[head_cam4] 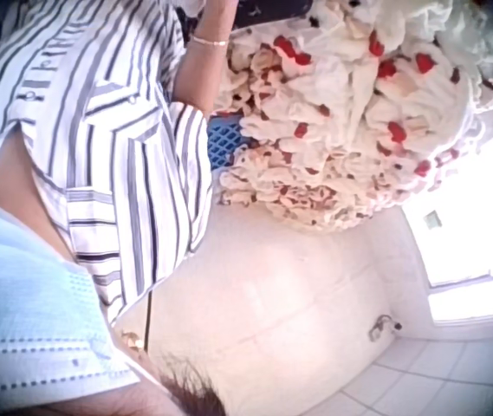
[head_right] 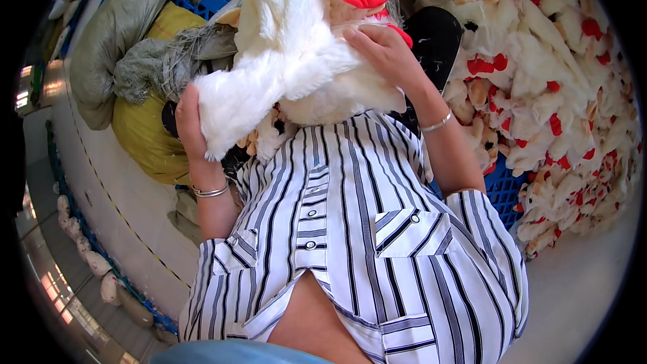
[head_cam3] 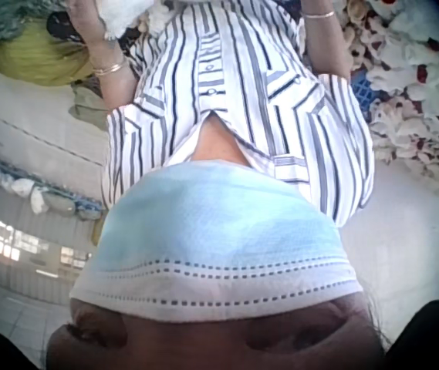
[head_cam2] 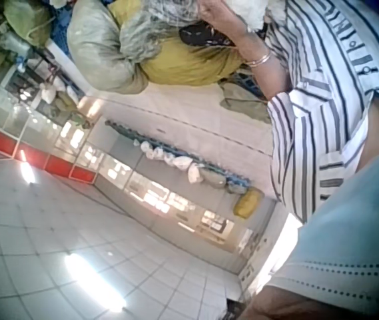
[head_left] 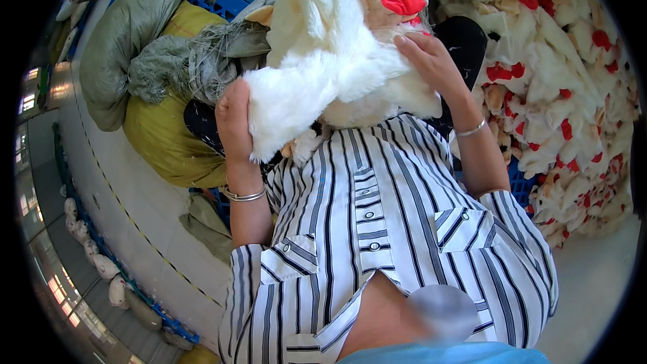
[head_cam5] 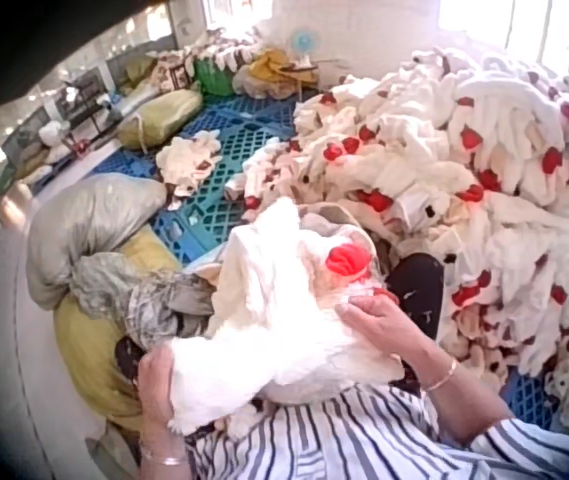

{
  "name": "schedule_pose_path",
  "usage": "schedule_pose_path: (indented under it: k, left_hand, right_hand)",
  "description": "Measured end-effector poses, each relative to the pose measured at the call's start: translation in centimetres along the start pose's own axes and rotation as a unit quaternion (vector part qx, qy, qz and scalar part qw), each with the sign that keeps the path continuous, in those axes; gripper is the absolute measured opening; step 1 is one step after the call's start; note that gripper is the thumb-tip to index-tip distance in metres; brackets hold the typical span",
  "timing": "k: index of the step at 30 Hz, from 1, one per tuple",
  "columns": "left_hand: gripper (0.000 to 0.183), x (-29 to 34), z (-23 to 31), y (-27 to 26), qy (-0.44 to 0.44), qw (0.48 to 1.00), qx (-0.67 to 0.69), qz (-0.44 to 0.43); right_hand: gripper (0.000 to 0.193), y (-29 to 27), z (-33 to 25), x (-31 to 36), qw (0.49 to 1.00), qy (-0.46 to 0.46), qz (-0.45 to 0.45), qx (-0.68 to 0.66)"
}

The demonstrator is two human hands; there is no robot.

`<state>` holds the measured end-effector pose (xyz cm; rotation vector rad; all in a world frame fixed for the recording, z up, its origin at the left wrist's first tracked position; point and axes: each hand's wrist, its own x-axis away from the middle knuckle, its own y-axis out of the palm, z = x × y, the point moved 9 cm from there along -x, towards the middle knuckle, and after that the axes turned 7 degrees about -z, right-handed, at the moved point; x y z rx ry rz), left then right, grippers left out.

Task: The person sits on the floor and stuffs white fluffy material into a white plush toy with red accents. They repeatedly pull handfuls of stuffing from a large sack, insert it into the toy's opening, and adjust the toy's shape to distribute the filling evenly.

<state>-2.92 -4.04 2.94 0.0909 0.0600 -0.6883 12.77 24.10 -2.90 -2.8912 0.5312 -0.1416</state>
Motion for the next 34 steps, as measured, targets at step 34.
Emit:
schedule_pose_path:
  k: [34]
  left_hand:
    - [0.016, -1.0, -7.2, 4.6, -0.148, 0.973, 0.113, -0.138]
  right_hand:
    - [0.076, 14.5, 5.6, -1.9, 0.843, 0.042, -0.357, 0.399]
